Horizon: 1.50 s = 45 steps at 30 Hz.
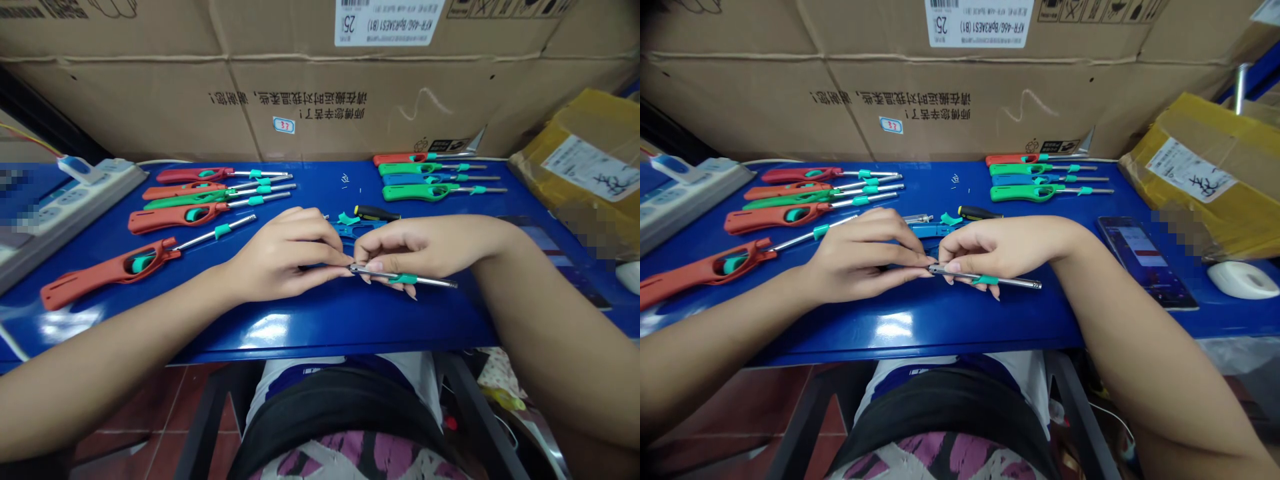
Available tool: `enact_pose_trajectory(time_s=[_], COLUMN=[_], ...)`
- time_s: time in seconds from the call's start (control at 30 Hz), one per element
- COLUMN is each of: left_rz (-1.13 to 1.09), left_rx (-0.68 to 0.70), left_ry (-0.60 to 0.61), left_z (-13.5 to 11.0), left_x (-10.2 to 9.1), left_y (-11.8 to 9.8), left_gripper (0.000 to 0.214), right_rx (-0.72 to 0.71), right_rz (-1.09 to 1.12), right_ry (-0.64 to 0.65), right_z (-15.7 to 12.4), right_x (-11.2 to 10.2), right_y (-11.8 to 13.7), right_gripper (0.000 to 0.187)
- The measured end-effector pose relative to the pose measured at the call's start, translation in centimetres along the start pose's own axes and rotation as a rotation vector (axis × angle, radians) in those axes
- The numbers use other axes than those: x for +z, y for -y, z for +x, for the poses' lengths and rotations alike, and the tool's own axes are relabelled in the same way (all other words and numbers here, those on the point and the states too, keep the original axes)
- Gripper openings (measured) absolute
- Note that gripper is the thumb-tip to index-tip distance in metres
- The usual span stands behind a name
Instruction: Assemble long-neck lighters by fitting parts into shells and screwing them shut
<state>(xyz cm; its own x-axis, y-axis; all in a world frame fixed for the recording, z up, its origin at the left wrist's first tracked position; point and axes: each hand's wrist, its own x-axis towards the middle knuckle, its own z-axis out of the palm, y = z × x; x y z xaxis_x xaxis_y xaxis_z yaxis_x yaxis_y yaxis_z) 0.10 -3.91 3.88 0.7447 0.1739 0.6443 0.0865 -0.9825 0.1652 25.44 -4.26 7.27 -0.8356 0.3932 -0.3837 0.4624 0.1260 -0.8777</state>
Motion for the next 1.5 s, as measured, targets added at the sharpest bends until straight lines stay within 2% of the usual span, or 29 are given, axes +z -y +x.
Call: enact_pose_trajectory(time_s=[0.33,0.6,0.7,0.8,0.87,1.0,1.1,1.2,1.37,1.5], left_rz=[-0.036,0.036,0.078,0.097,0.087,0.063,0.067,-0.006,-0.204,-0.247], left_rx=[-0.065,-0.105,-0.144,-0.201,-0.245,-0.393,-0.523,-0.583,-0.694,-0.721], left_ry=[0.051,0.059,0.063,0.070,0.062,0.079,0.110,0.136,0.124,0.110], left_z=[-0.1,-0.5,-0.6,-0.6,-0.5,-0.4,-0.4,-0.4,-0.5,-0.6], left_x=[0.1,0.5,0.6,0.5,0.4,0.0,-0.1,0.0,0.4,0.4], left_y=[0.0,0.3,0.4,0.3,0.3,0.5,0.8,1.1,1.3,1.5], left_gripper=[0.008,0.008,0.017,0.036,0.041,0.034,0.037,0.044,0.030,0.027], right_rx=[0.017,-0.007,-0.018,-0.002,0.031,0.052,0.069,0.095,0.104,0.112], right_rz=[-0.114,-0.292,-0.323,-0.350,-0.372,-0.413,-0.435,-0.440,-0.448,-0.450], right_ry=[-0.074,-0.168,-0.204,-0.225,-0.239,-0.267,-0.307,-0.329,-0.347,-0.353], right_z=[0.6,1.0,0.9,0.6,0.1,-0.8,-1.3,-1.7,-1.9,-2.0], right_x=[0.1,-0.2,-0.5,-1.0,-1.3,-2.1,-2.4,-2.5,-2.9,-3.0], right_y=[-0.1,-0.4,-0.6,-0.7,-0.8,-0.9,-0.9,-0.9,-1.2,-1.2], right_gripper=[0.021,0.027,0.030,0.032,0.031,0.030,0.032,0.032,0.034,0.033])
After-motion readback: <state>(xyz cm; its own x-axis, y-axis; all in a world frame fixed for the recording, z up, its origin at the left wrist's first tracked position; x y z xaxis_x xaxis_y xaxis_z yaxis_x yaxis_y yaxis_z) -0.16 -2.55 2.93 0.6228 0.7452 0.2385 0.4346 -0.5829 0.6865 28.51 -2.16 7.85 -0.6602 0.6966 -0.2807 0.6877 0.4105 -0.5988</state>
